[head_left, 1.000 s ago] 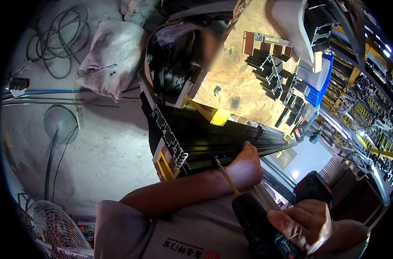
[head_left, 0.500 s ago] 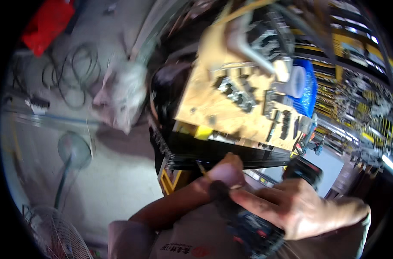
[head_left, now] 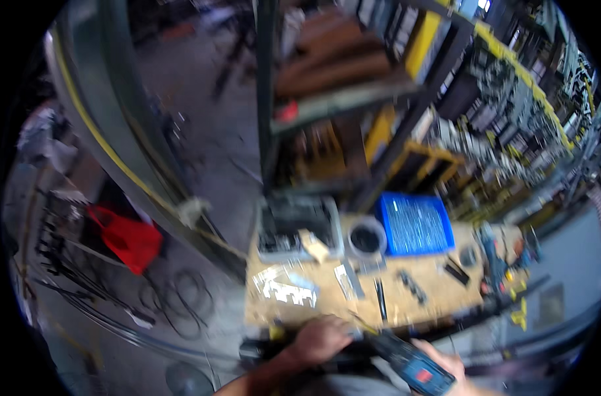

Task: The person measures a metal profile using a tape measure and marks it with a marker, then drills holes into the profile and secures metal components using a power drill and screws.

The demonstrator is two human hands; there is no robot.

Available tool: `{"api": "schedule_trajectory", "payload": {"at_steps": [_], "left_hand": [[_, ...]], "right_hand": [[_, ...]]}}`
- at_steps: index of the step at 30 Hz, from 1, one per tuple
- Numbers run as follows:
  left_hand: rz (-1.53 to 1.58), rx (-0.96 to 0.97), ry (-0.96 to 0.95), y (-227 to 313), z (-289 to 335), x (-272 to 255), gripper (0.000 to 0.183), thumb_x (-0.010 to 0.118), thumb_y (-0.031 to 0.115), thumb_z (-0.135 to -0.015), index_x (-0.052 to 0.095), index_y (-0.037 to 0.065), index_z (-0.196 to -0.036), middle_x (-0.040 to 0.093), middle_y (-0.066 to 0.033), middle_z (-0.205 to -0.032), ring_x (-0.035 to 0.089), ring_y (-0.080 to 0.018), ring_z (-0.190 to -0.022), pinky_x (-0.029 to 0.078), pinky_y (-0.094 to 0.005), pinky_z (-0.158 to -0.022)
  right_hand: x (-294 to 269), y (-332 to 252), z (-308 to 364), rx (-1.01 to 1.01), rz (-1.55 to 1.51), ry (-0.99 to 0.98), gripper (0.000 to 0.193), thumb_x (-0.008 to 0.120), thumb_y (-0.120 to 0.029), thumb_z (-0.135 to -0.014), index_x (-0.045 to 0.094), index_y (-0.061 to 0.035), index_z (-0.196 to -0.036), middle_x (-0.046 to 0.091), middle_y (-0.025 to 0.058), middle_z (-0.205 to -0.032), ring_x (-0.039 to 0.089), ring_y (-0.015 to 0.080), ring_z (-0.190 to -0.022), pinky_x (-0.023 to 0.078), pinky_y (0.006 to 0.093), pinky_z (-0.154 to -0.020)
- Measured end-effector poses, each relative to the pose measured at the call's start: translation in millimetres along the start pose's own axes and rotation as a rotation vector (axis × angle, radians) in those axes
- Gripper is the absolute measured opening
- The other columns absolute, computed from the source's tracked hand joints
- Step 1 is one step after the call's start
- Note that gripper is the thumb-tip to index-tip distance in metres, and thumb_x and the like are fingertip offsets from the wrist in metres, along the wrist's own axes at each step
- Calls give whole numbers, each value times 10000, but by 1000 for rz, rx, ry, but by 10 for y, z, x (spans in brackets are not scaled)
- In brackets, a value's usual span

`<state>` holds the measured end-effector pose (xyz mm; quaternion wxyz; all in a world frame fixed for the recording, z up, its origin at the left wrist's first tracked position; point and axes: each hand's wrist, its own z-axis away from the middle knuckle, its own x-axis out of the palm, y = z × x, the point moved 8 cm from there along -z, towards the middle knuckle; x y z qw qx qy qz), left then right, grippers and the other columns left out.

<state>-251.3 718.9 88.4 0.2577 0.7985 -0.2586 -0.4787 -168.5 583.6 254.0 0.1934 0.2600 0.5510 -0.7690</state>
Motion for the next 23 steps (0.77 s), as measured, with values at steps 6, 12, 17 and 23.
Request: {"api": "schedule_trajectory", "payload": {"at_steps": [6,12,17,23], "left_hand": [[-202,-16,-158,-932,-1992,724,182,638,188,-842,691,14,-846,663,-213,-800,676,-389,-777,539,-498,-698],[-534,32,-471,-1452,-2863,1325,215,583,166,-789,758,42,-807,731,-203,-898,712,-388,-849,566,-493,-772],[-613,65,-592,-1378,-3129,1558,207,584,163,-789,762,58,-799,733,-189,-883,712,-386,-839,567,-491,-761],[-783,45,-686,-1212,-3158,1575,217,570,167,-810,770,83,-803,740,-168,-882,720,-358,-836,574,-474,-753]], "right_hand": [[-268,886,146,93,-251,262,860,802,-254,-747,433,-8,-1484,668,196,-1193,686,357,-953,553,383,-784],[-599,1484,661,128,-297,409,826,794,-217,-724,475,-26,-1462,664,181,-1236,679,366,-941,556,389,-763],[-744,1880,1344,195,-327,560,802,788,-185,-706,510,-40,-1444,660,169,-1271,674,373,-931,558,394,-746],[-671,2084,2096,211,-350,678,782,781,-154,-687,544,-55,-1425,657,156,-1307,669,380,-920,561,399,-729]]}}
